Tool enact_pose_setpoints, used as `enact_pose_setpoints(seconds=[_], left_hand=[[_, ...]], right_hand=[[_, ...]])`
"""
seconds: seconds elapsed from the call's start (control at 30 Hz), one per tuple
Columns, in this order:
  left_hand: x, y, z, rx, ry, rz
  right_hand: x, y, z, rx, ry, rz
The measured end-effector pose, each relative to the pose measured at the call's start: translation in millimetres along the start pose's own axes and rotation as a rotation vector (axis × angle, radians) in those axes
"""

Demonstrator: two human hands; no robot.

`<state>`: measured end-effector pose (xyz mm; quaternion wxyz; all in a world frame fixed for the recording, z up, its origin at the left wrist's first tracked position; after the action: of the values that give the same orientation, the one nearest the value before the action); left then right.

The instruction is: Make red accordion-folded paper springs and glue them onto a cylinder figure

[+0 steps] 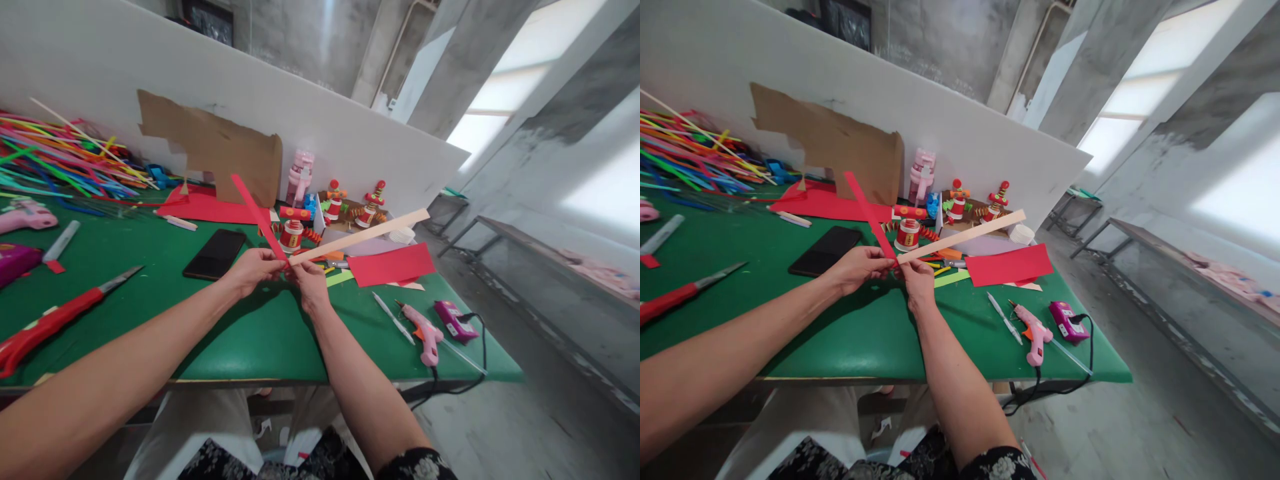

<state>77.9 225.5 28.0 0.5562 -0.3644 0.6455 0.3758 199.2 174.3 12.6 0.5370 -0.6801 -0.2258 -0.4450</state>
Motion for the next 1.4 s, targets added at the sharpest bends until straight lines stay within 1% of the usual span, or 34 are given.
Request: enact_pose_setpoints(seconds=[0.13, 0.27, 0.4, 0.53, 0.6, 0.7, 0.77, 0.87, 1.03, 1.13, 1.2, 1.3, 1.4], left_hand=[[2.9, -0.9, 0.7, 0.008, 0.003, -0.004], [3.9, -1.3, 1.2, 0.008, 0.004, -0.011], [1.8, -1.7, 0.7, 0.028, 0.019, -0.058], [-2.9, -2.9, -2.5, 0.044, 0.036, -0.112], [-5.2, -4.3, -4.8, 0.075, 0.014, -0.142], [-7.1, -7.5, -7.6, 0.149, -0.070, -0.152], [-6.8, -9.4, -8.8, 0.162, -0.120, -0.132], [-4.8, -11.4, -9.8, 0.132, -0.141, -0.111], [-4.1, -13.9, -12.7, 0.073, -0.207, -0.014], [-5.7, -17.9, -14.9, 0.055, -0.258, 0.057], [-6.7, -20.4, -15.5, 0.021, -0.270, 0.064], [-8.0, -19.9, -14.1, -0.059, -0.294, 0.027], [-8.5, -14.4, -10.4, -0.143, -0.310, 0.007]], right_hand=[[-3.3, -0.8, 0.6, -0.012, 0.039, -0.018], [-2.2, -1.8, -0.1, -0.019, 0.074, -0.106], [-1.2, -2.6, -1.7, -0.027, 0.085, -0.139], [-0.6, -1.8, -1.1, -0.053, 0.129, -0.163], [0.2, -0.6, 0.2, -0.080, 0.160, -0.157], [1.8, 0.4, 1.9, -0.119, 0.212, -0.114], [2.5, -0.2, 2.0, -0.136, 0.253, -0.102], [2.2, -2.3, 0.7, -0.157, 0.304, -0.125], [1.8, -3.4, 0.0, -0.138, 0.302, -0.092], [4.1, -2.7, -0.1, -0.159, 0.331, -0.090], [5.5, -3.2, -1.0, -0.163, 0.350, -0.089], [6.9, -5.4, -3.5, -0.116, 0.351, -0.077], [8.7, -7.7, -5.2, -0.042, 0.333, -0.084]])
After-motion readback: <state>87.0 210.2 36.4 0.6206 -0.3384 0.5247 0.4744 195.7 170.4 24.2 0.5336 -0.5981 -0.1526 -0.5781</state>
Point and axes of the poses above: each hand's wrist, its own z-axis towards the middle knuckle, its own y-axis out of the back of the hand, x = y × z, the point moved 1 cm from there along z, towards the middle knuckle, and after that the axes turned 14 degrees about z, right-handed, at the moved point
